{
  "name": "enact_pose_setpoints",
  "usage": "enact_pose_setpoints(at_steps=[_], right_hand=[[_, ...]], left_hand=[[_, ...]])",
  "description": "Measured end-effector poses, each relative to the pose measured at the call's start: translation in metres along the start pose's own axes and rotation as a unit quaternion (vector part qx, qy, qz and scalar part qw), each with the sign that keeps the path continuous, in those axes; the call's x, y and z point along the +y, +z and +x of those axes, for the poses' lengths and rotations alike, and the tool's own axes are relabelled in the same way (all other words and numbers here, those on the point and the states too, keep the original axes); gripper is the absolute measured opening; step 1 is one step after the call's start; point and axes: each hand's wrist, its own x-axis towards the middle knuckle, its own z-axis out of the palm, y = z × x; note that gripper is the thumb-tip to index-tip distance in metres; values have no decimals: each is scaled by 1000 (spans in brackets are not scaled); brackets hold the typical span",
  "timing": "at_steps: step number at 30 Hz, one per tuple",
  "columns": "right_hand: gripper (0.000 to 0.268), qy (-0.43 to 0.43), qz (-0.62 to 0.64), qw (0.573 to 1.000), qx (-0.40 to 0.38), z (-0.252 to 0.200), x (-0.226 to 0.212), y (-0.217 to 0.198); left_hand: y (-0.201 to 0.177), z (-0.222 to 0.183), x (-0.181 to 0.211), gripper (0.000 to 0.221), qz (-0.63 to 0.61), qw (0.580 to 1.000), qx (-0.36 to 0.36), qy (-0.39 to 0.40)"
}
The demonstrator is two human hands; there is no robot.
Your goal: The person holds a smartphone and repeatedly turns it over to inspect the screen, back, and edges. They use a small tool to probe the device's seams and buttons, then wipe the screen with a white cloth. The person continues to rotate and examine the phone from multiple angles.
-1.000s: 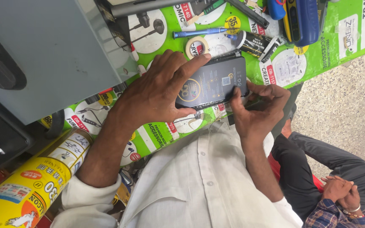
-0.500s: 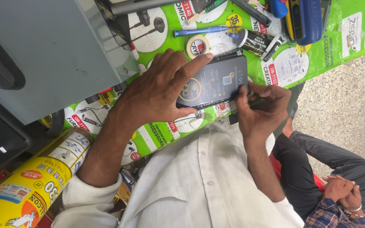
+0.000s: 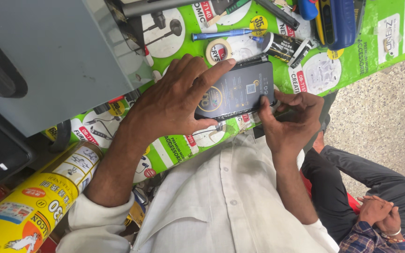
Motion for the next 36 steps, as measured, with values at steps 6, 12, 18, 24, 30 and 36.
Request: enact_pose_setpoints(at_steps=[6, 12, 18, 24, 30, 36], right_hand=[[50, -14, 4, 1000, 2, -1, -1, 1], [49, -3, -9, 1000, 18, -4, -2, 5], [27, 13, -15, 996, 90, 3, 8, 4], [29, 32, 0, 997, 76, -3, -9, 0], [23, -201, -122, 966, -106, -31, -37, 18], [39, -40, -107, 993, -5, -3, -34, -3]], left_hand=[[-1, 0, 1, 121, 6, 1000, -1, 2], [1, 1, 0, 121, 7, 1000, 3, 12], [0, 1, 1, 120, -3, 1000, 3, 3], [-2, 3, 3, 121, 8, 1000, -3, 1], [-2, 3, 3, 120, 10, 1000, 0, 6], [-1, 1, 4, 120, 7, 1000, -4, -2]])
